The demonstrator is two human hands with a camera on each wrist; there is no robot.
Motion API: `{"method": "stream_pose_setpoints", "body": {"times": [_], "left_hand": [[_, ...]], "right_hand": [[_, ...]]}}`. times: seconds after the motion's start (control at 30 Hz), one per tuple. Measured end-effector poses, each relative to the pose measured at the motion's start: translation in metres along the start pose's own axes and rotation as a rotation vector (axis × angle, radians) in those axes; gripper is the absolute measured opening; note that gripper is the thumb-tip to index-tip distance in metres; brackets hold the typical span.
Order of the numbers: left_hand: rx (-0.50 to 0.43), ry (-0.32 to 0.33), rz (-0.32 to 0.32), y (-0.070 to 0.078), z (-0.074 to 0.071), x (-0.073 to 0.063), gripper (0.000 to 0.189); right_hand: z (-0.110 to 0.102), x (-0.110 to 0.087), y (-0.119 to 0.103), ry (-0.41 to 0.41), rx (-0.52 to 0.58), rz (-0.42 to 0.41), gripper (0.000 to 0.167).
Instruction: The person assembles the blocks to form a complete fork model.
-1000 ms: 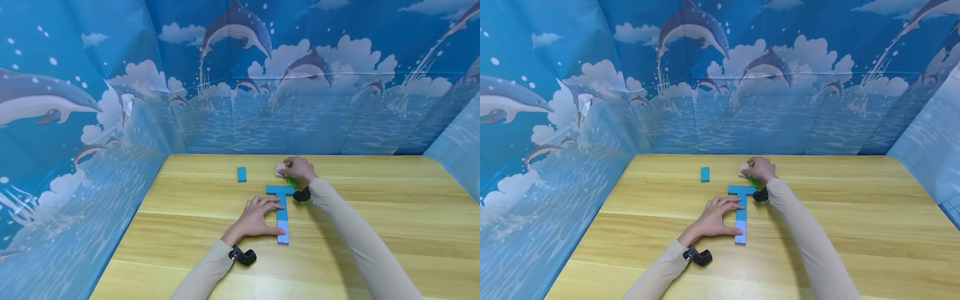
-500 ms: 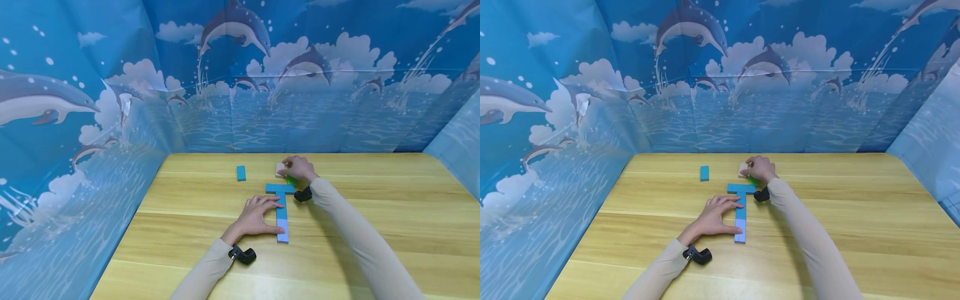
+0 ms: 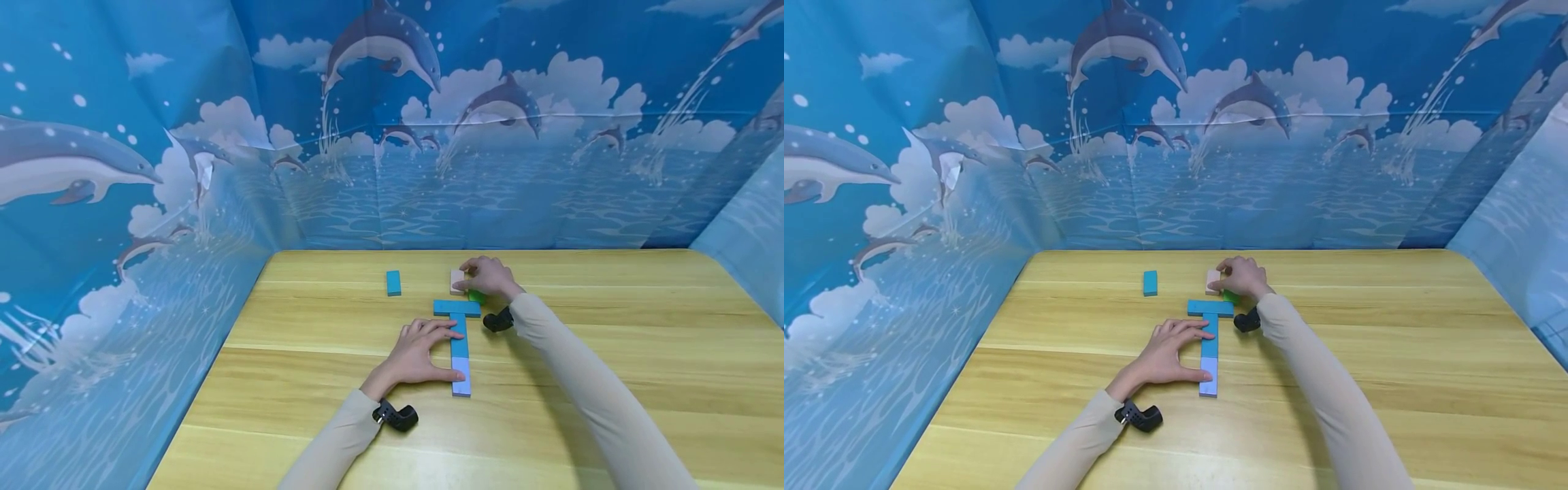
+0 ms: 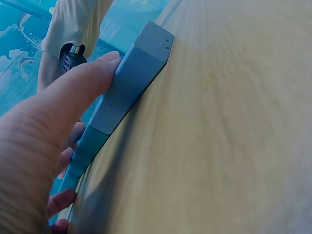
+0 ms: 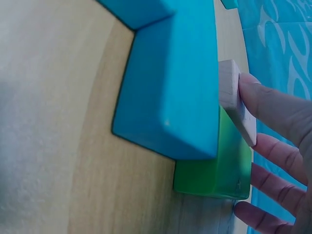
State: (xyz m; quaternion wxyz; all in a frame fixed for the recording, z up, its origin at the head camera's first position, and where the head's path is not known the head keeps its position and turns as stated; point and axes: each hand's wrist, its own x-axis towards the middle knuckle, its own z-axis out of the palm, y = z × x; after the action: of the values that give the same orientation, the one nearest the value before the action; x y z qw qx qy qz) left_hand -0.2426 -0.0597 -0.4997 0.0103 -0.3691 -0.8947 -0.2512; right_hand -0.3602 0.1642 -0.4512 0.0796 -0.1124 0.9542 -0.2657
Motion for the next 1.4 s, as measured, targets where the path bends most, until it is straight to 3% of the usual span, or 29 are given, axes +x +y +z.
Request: {"method": "stream_pose_setpoints", "body": {"times": [1.4], "left_hand": [[-0.009,-0.002,-0.002,-0.0010,0.0014,-0.0001,0.067]], "right_hand": [[0.0071,-0.0078,0.0066,0.023,0.035,-0.058,0.054]]}}
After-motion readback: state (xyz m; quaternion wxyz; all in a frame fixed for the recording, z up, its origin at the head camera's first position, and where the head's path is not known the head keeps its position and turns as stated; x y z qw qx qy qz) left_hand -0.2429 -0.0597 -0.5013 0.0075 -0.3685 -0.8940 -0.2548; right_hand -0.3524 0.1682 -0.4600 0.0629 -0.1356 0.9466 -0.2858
